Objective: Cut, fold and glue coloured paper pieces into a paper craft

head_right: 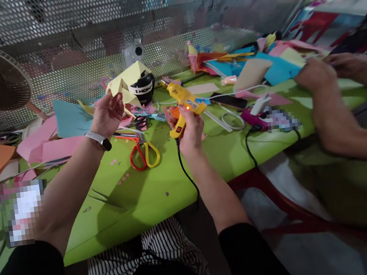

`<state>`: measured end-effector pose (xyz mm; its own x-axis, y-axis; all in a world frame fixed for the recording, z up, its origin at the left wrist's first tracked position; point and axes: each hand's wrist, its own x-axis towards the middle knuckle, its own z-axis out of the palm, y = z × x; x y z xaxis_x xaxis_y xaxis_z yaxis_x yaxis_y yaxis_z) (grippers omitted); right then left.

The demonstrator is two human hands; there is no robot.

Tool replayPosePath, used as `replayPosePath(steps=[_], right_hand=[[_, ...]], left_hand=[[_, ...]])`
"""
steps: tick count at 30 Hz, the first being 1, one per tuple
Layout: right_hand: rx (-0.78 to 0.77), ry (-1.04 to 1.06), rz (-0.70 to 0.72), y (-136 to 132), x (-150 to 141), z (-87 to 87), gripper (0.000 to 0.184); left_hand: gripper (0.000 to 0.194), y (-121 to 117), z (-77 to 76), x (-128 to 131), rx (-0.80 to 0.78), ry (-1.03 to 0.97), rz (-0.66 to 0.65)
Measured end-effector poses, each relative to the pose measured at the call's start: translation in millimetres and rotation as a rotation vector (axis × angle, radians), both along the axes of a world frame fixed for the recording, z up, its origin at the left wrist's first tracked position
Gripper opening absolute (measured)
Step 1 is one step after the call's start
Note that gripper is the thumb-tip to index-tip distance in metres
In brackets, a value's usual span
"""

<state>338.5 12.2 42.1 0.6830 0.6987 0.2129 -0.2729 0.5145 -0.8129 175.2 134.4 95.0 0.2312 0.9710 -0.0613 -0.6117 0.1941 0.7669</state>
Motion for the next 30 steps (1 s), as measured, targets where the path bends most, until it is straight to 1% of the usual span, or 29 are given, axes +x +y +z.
replayPosePath(steps=[2, 3, 5, 7, 11, 13, 16, 19, 21, 26, 30], right_hand=[[-0.017, -0.026, 0.074, -1, -3, -0.1, 0.021], [-0.036, -0.036, 0.119, -2, -6, -0.2, 0.022], [-0.076, -0.052, 0.208, -5, -11, -1.2, 0.024], [-0.112, -0.068, 0.294, -9, -17, -3.1, 0.026], [-0.163, -0.106, 0.439, -15, -28, -7.1, 0.028], [-0.181, -0.125, 0.505, -17, -34, -7.7, 0.031], [-0.210, -0.169, 0.586, -20, -44, -6.3, 0.033], [-0.254, -0.250, 0.662, -24, -55, -2.9, 0.031], [-0.272, -0.300, 0.713, -25, -63, 0.2, 0.032], [-0.284, -0.343, 0.791, -24, -85, 6.6, 0.030], [-0.274, -0.427, 0.809, -23, -102, 3.1, 0.030]], left_hand=[[0.006, -3, 1.1, -10, 0.038, 0.022, 0.032], [0.008, -6, 1.2, -18, 0.062, 0.044, 0.043], [0.015, -15, 0.3, -39, 0.101, 0.100, 0.065], [0.021, -27, -2.5, -63, 0.125, 0.137, 0.124], [0.025, -59, -14.9, -109, 0.131, 0.198, 0.267], [0.027, -76, -22.6, -127, 0.114, 0.230, 0.289], [0.033, -99, -31.8, -148, 0.111, 0.246, 0.317], [0.035, -114, -37.2, -162, 0.119, 0.278, 0.329], [0.035, -120, -40.7, -169, 0.126, 0.288, 0.326], [0.035, -124, -55.6, -178, 0.145, 0.260, 0.316], [0.037, -126, -65.3, -181, 0.113, 0.241, 0.302]])
